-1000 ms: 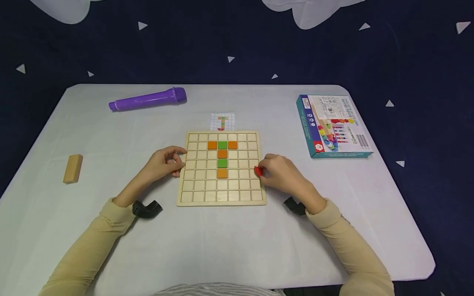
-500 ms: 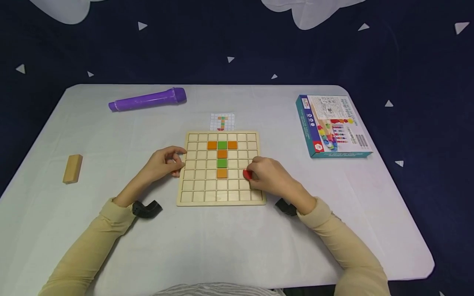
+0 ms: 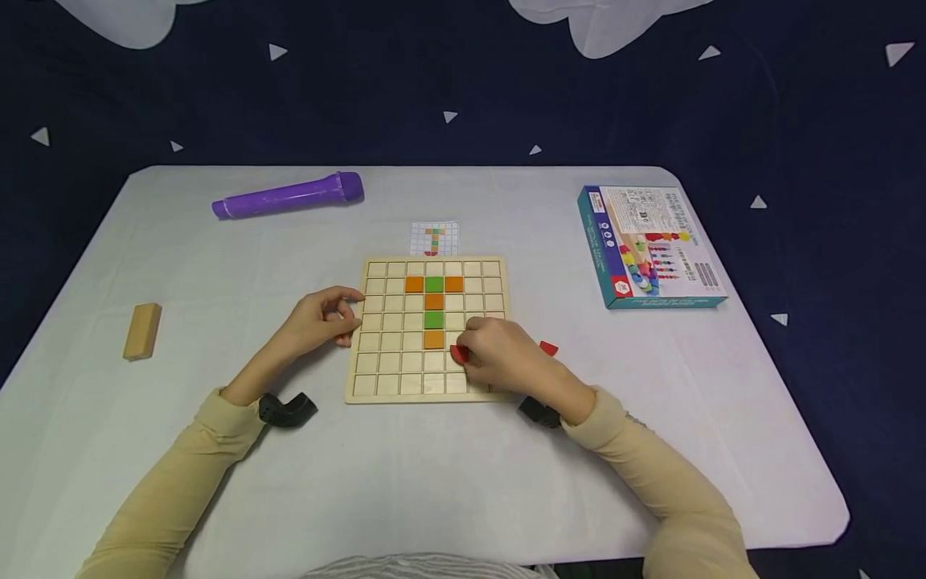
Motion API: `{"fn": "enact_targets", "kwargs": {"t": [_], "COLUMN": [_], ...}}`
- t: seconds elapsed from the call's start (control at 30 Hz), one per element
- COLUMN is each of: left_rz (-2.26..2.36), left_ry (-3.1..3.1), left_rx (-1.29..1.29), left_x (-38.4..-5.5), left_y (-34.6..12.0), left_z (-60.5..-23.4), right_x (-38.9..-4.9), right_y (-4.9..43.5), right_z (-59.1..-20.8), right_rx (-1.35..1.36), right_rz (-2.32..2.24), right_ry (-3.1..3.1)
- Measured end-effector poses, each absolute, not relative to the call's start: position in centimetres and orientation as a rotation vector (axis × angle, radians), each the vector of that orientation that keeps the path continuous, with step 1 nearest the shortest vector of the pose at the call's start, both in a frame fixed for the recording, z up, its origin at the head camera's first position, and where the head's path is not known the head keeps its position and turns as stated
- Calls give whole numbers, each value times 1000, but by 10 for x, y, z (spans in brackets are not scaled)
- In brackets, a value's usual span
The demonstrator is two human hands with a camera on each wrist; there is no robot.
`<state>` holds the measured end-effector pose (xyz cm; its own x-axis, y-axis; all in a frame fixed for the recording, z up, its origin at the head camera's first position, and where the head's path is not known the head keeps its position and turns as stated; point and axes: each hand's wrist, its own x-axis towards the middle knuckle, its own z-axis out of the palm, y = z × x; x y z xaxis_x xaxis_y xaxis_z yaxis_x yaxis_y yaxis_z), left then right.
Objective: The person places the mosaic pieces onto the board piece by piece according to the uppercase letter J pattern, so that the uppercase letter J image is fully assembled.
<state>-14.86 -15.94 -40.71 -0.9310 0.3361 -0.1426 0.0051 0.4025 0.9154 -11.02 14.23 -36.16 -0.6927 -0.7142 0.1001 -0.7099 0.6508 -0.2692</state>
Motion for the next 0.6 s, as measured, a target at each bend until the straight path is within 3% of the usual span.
{"fn": "enact_targets", "kwargs": {"t": [0.6], "left_rz": [1539], "left_ry": [2351], "left_rx": [298], "left_x": [-149], "left_y": [-160], "left_z": [-408], "right_x": [-107], "right_y": [103], "right_z": [-360], "right_rx": [-1277], "right_rz": [-489], "right_ry": [2813]}}
